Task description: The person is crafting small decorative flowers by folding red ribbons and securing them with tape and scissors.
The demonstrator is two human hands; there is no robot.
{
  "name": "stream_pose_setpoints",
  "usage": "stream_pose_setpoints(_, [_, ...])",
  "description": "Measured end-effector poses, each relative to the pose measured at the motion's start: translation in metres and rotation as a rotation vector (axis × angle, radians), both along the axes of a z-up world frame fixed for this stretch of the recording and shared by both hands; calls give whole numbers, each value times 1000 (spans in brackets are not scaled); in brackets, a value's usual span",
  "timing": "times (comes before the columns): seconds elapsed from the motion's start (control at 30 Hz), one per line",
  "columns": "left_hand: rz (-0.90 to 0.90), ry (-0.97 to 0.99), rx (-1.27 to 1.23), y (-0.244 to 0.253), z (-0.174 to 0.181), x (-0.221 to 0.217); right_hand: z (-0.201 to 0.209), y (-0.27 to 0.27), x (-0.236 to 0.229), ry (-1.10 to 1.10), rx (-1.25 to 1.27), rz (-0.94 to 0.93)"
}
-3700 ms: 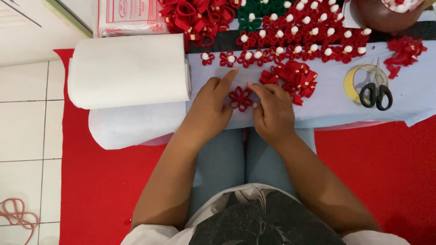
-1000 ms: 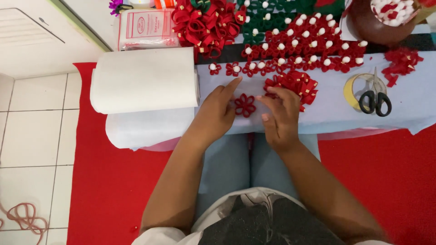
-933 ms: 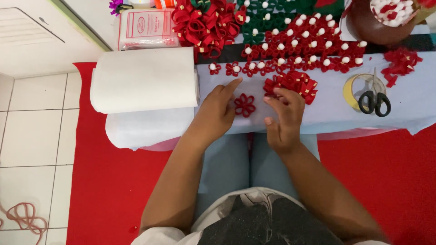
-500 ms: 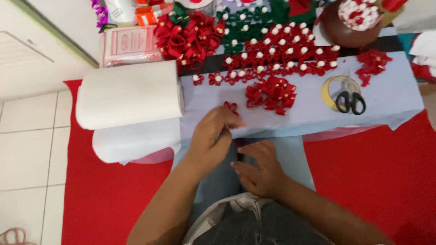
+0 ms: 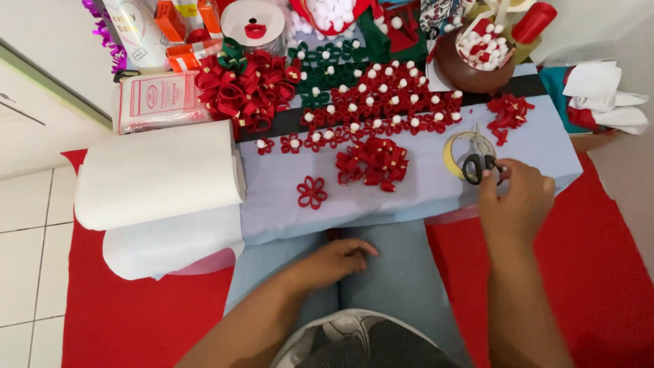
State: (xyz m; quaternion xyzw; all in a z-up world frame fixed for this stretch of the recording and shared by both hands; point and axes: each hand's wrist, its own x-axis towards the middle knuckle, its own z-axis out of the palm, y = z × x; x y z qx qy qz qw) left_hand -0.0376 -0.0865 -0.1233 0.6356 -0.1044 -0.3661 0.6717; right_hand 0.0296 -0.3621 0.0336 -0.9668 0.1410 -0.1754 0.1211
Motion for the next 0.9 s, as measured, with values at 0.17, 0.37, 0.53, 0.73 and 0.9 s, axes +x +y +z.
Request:
stream_pose_setpoints(0.17, [21, -39, 100, -4, 14, -3, 49, 33, 18, 358, 96, -100])
stream_pose_setpoints(0.37, [37, 33, 124, -3, 28, -2, 64, 44, 17, 506, 232, -250])
stream_pose_setpoints(0.53, [71, 82, 117, -4, 17, -2, 64, 38, 5, 176, 476, -257])
stream_pose_setpoints(0.73, [35, 83, 180, -3, 25, -3, 25, 24, 13, 70, 487, 11])
stream_pose_setpoints(0.9, [28, 15, 114, -2, 14, -2, -5, 26, 14, -36, 357, 296])
